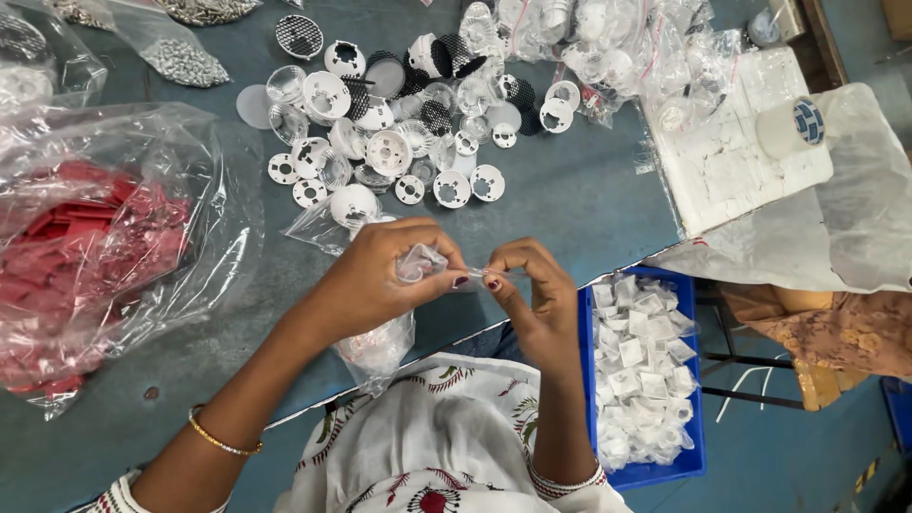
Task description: The person sits at a factory workbench and packs small white and black plastic fixture components into small clear plastic bags, placing parts one at a time into a bag and closing it. They continue filling bags with parts from the piles on the table throughout the episode.
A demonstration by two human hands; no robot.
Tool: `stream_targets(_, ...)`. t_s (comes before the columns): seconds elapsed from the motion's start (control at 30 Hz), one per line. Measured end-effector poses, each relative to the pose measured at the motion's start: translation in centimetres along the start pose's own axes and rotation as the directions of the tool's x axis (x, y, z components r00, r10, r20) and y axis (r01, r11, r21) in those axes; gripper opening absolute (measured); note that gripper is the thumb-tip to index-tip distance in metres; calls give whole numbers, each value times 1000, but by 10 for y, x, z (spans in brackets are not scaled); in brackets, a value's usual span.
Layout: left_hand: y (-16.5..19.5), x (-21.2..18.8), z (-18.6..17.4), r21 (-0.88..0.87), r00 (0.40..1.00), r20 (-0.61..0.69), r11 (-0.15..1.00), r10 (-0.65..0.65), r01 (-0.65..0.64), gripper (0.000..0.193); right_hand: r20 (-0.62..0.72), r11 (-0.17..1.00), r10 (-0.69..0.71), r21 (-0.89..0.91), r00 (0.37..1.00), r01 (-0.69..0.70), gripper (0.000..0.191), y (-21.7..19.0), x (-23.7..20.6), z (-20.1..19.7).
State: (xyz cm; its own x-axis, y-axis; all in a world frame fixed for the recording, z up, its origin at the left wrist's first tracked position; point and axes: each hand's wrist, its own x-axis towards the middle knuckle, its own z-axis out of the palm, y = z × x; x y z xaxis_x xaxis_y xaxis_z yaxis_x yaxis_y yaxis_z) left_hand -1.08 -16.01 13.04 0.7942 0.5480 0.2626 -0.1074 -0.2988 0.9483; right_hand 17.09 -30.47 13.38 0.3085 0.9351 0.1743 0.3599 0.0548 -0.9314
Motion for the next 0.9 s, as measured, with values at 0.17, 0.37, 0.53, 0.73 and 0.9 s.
stream_targets(0.17, 1, -1, -3, 20, 998, 0, 997, -71, 70, 15, -9, 997, -6, 80, 1000, 6, 8, 5, 4, -6)
stream_targets(0.37, -4, 1, -4, -5, 999, -14, 999, -49, 49, 15, -28, 998, -20, 66, 999, 21, 5, 9, 6, -8)
stream_targets(0.53, -8, 3, -4, -49, 999, -44, 999, -21, 18, 19, -92, 996, -74, -51, 993, 69, 4, 3, 4, -11)
stream_targets(0.73, -10, 2, -6, -152, 973, -106, 970, -205, 188, 19, -275, 998, -54, 20, 960, 62, 4, -27, 37, -49)
stream_targets(0.9, -15, 6, -4, -172, 959, -81, 952, -270, 254, 20, -70, 979, -194, -72, 978, 189, 10, -28, 124, -61)
